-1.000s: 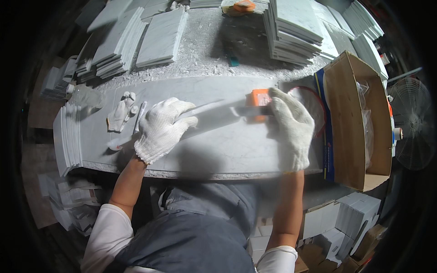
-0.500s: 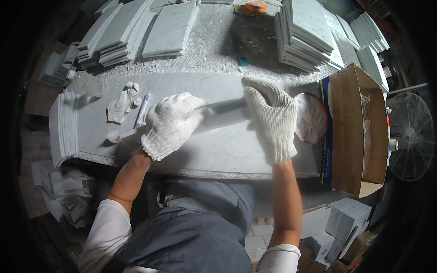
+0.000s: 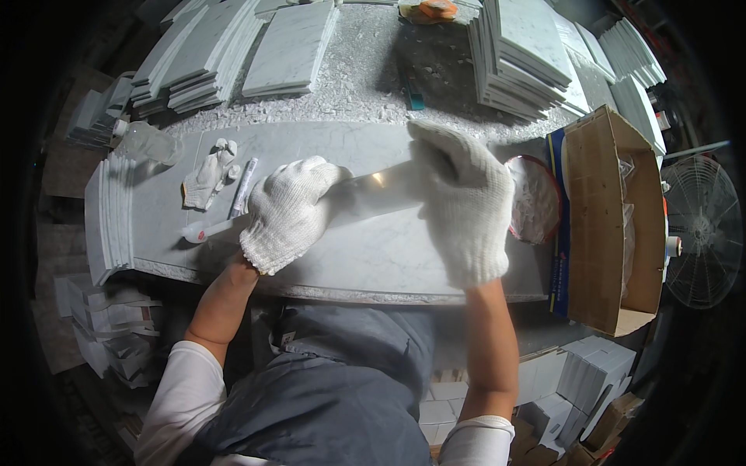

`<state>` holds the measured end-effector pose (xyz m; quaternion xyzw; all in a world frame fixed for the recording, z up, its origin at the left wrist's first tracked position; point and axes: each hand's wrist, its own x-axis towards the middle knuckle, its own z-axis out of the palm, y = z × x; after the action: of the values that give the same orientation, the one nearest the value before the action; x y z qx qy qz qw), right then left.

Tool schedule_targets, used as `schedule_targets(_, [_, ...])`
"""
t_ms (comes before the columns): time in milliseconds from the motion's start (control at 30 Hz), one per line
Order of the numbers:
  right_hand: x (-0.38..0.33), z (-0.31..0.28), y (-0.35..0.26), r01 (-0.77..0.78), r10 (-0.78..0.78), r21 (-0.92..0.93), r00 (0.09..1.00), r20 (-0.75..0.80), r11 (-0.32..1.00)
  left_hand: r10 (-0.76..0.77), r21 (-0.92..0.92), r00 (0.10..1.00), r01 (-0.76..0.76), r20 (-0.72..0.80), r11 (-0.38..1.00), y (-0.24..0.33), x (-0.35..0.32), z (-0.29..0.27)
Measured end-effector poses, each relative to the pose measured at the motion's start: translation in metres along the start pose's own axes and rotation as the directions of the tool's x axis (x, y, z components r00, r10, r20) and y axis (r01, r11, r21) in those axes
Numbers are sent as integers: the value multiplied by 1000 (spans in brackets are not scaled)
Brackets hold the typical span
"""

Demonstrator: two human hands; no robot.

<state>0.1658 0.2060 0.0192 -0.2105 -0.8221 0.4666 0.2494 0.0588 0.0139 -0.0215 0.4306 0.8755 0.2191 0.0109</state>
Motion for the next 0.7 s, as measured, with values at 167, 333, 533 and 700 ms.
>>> schedule_targets(167, [-3, -7, 17, -136, 149, 191, 987, -56, 972, -43, -57, 999, 43, 3, 997, 5, -2, -5])
schedule_targets(333, [-17, -3, 34, -332, 335, 350, 941, 54, 876, -73, -93, 996, 77, 46, 993, 8, -1, -9])
schedule_targets(533, [-31, 20, 38, -350, 411, 499, 911, -15, 793, -89, -118, 995, 93, 44, 989, 8, -1, -8])
schedule_targets(700, [-34, 22, 33, -403, 436, 470, 899, 44, 785, -94, -122, 994, 100, 52, 988, 7, -1, -8])
